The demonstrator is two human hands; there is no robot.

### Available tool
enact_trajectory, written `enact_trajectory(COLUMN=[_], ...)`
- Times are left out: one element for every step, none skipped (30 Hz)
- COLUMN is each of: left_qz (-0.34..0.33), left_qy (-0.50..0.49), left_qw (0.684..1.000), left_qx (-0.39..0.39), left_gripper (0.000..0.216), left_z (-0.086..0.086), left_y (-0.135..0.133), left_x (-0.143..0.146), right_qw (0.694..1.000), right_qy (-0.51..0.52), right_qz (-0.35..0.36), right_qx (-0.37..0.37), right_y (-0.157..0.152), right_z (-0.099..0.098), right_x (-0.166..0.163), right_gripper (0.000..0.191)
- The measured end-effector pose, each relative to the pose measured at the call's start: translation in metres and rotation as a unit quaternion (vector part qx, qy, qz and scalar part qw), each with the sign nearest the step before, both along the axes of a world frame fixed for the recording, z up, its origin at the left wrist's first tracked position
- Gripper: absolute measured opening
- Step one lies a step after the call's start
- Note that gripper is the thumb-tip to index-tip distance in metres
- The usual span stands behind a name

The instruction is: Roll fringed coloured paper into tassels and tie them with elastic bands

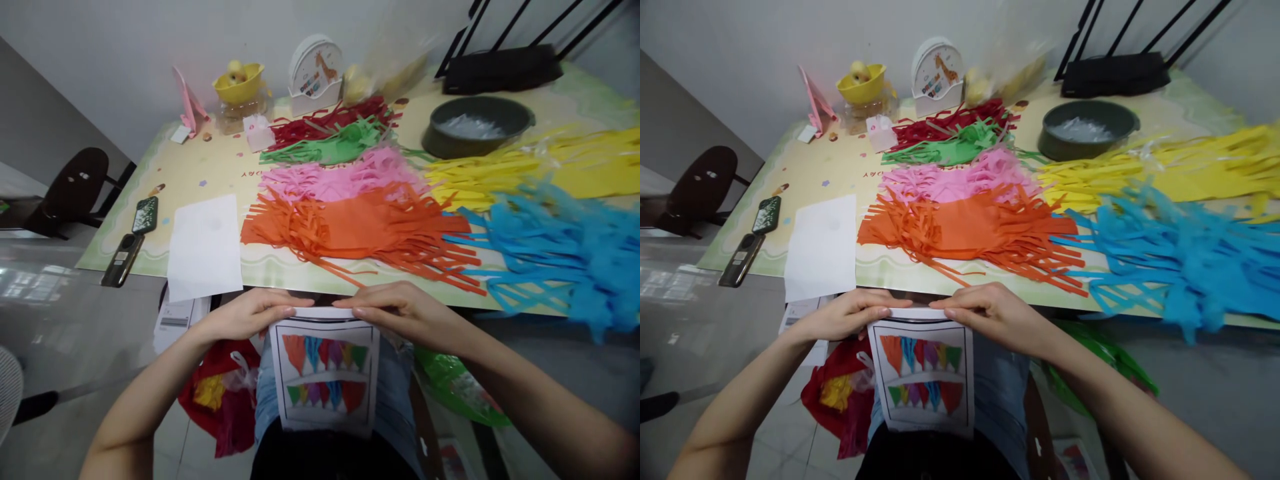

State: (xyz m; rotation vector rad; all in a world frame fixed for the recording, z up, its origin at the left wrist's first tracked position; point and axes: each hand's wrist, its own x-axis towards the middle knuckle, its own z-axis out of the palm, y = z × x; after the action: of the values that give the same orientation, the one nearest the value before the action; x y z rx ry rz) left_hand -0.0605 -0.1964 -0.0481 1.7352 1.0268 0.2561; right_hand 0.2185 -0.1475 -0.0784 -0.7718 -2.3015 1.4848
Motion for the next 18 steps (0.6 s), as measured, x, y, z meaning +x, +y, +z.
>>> enact_trajectory(left_qz=[-0.004, -0.008, -0.012, -0.017, -0.022, -0.026, -0.027, -0.025, -0.019, -0.012, -0.002, 0.008, 0.016, 0.021, 0.024, 0.027, 0.029, 0.028], left_qy=[-0.004, -0.01, -0.017, -0.026, -0.036, -0.046, -0.052, -0.053, -0.049, -0.041, -0.032, -0.026, -0.025, -0.029, -0.037, -0.046, -0.053, -0.059], left_qw=[1.0, 0.999, 0.999, 0.998, 0.997, 0.997, 0.996, 0.996, 0.995, 0.996, 0.996, 0.996, 0.995, 0.996, 0.996, 0.997, 0.997, 0.998], left_qx=[0.022, 0.038, 0.047, 0.052, 0.057, 0.063, 0.069, 0.074, 0.079, 0.083, 0.087, 0.091, 0.092, 0.087, 0.076, 0.059, 0.037, 0.015], left_gripper=[0.041, 0.041, 0.042, 0.044, 0.045, 0.045, 0.045, 0.045, 0.044, 0.044, 0.043, 0.042, 0.042, 0.042, 0.042, 0.041, 0.041, 0.04], left_z=[-0.001, -0.002, -0.004, -0.005, -0.006, -0.007, -0.007, -0.007, -0.007, -0.006, -0.006, -0.005, -0.005, -0.005, -0.005, -0.005, -0.004, -0.004], left_y=[-0.001, -0.003, -0.005, -0.007, -0.009, -0.011, -0.013, -0.016, -0.018, -0.02, -0.022, -0.024, -0.025, -0.025, -0.025, -0.024, -0.024, -0.022], left_x=[0.0, 0.001, 0.0, 0.0, 0.0, 0.0, 0.0, 0.0, 0.001, 0.002, 0.003, 0.003, 0.004, 0.004, 0.004, 0.003, 0.002, 0.0], right_qw=[1.0, 1.0, 1.0, 1.0, 0.999, 0.999, 0.999, 0.999, 0.999, 0.999, 0.999, 0.999, 0.999, 0.999, 0.999, 0.999, 0.999, 0.999], right_qy=[0.003, 0.007, 0.011, 0.014, 0.017, 0.018, 0.019, 0.019, 0.021, 0.021, 0.023, 0.024, 0.026, 0.027, 0.027, 0.027, 0.026, 0.025], right_qz=[0.003, 0.008, 0.014, 0.018, 0.02, 0.021, 0.021, 0.019, 0.019, 0.018, 0.017, 0.017, 0.016, 0.013, 0.008, 0.002, -0.002, -0.006], right_qx=[0.003, 0.006, 0.01, 0.014, 0.019, 0.023, 0.027, 0.03, 0.033, 0.034, 0.033, 0.031, 0.028, 0.026, 0.024, 0.024, 0.024, 0.026], right_y=[-0.001, -0.001, -0.002, -0.003, -0.004, -0.004, -0.005, -0.005, -0.005, -0.005, -0.005, -0.004, -0.004, -0.003, -0.003, -0.002, -0.002, -0.002], right_z=[-0.001, -0.002, -0.003, -0.004, -0.005, -0.005, -0.006, -0.007, -0.007, -0.008, -0.008, -0.009, -0.009, -0.01, -0.01, -0.01, -0.01, -0.01], right_x=[0.001, 0.002, 0.002, 0.003, 0.003, 0.004, 0.004, 0.004, 0.004, 0.003, 0.003, 0.003, 0.002, 0.002, 0.001, 0.001, 0.001, 0.001], right_gripper=[0.038, 0.037, 0.037, 0.036, 0.036, 0.036, 0.036, 0.035, 0.035, 0.035, 0.035, 0.036, 0.036, 0.037, 0.038, 0.039, 0.039, 0.04])
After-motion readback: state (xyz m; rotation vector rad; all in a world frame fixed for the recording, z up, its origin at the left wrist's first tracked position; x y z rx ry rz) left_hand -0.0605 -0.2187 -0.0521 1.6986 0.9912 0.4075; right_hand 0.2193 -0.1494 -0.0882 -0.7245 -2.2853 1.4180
